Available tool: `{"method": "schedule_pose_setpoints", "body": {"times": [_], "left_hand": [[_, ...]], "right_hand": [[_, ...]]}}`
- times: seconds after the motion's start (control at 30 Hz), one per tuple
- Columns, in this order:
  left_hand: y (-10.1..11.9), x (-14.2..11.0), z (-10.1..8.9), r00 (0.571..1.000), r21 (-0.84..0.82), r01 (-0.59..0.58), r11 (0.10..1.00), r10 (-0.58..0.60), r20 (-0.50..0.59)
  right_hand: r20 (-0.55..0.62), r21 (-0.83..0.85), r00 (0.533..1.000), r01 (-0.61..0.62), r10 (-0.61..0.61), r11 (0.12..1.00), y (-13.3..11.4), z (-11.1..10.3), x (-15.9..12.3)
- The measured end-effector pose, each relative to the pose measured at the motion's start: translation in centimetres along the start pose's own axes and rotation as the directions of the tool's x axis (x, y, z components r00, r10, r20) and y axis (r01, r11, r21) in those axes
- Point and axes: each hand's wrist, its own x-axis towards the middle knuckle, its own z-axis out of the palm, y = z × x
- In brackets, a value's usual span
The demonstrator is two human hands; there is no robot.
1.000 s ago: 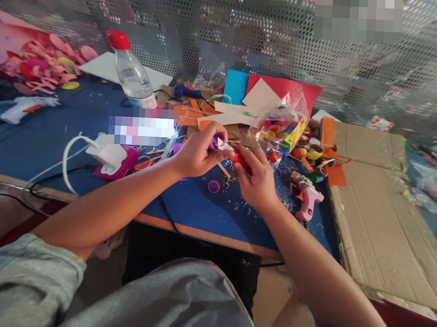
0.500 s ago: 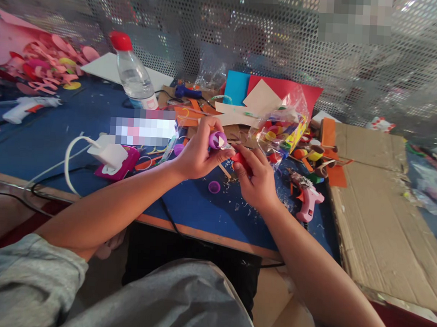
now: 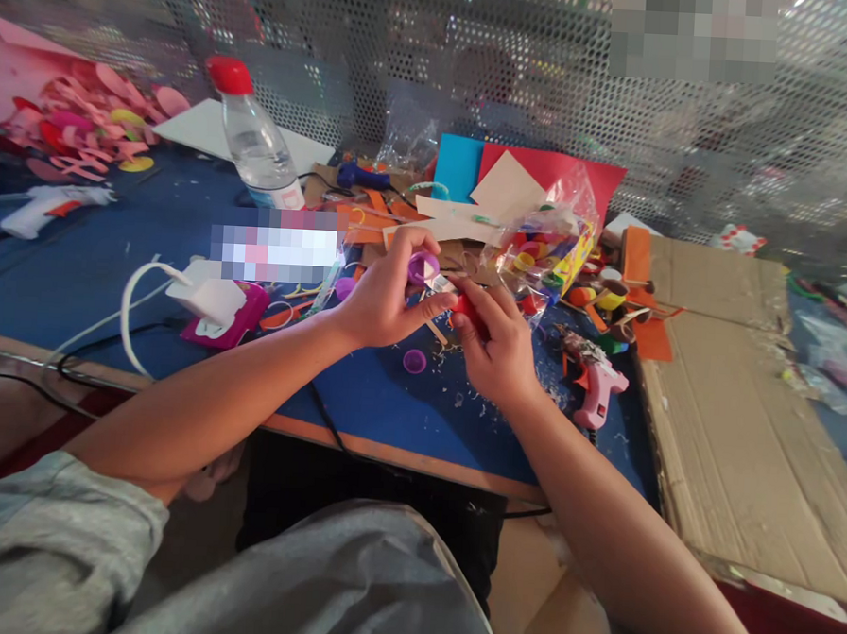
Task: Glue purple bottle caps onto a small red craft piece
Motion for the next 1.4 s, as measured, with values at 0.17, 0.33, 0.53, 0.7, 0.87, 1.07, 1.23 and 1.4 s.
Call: {"method": "schedule_pose_setpoints", "body": {"times": [0.17,0.33,0.53,0.7,0.87,1.07,1.23,1.4], "left_hand": [[0.1,0.1,-0.1,1.0,0.006,0.016,1.0,-0.016,-0.008],[0.4,0.3,-0.6,0.998,-0.003,0.037,0.999,-0.037,0.046],[0.2,0.4,-0.7,0.997,-0.027,0.058,0.998,-0.057,0.055],[0.3,0.5,-0.7,0.997,-0.046,0.057,0.997,-0.054,0.057],[0.6,0.7,-1.1,0.998,-0.058,0.042,0.997,-0.039,0.056],[0.6,0.7,-1.2,0.994,-0.063,0.08,0.995,-0.075,0.076],[0.1,0.6,-1.0,0.995,-0.079,0.076,0.994,-0.07,0.073],[-0.9,0.4,-0.9,0.991,-0.124,0.131,0.983,-0.135,-0.018]], "right_hand": [[0.024,0.009,1.0,-0.013,0.012,1.0,-0.1,0.0,0.0],[0.042,0.011,0.999,-0.029,0.029,1.0,-0.1,-0.1,0.0],[0.051,0.016,0.998,-0.026,0.025,1.0,-0.1,-0.2,0.1],[0.05,0.025,0.999,-0.013,0.012,1.0,0.2,-0.2,0.1],[0.071,0.029,0.997,-0.014,0.011,0.999,0.2,-0.3,0.2],[0.085,0.04,0.996,-0.023,0.019,0.999,0.1,-0.4,0.3],[0.102,0.089,0.995,-0.033,0.024,0.996,0.2,-0.2,0.3],[0.106,0.074,0.986,-0.138,0.129,0.988,1.1,0.3,0.2]]}}
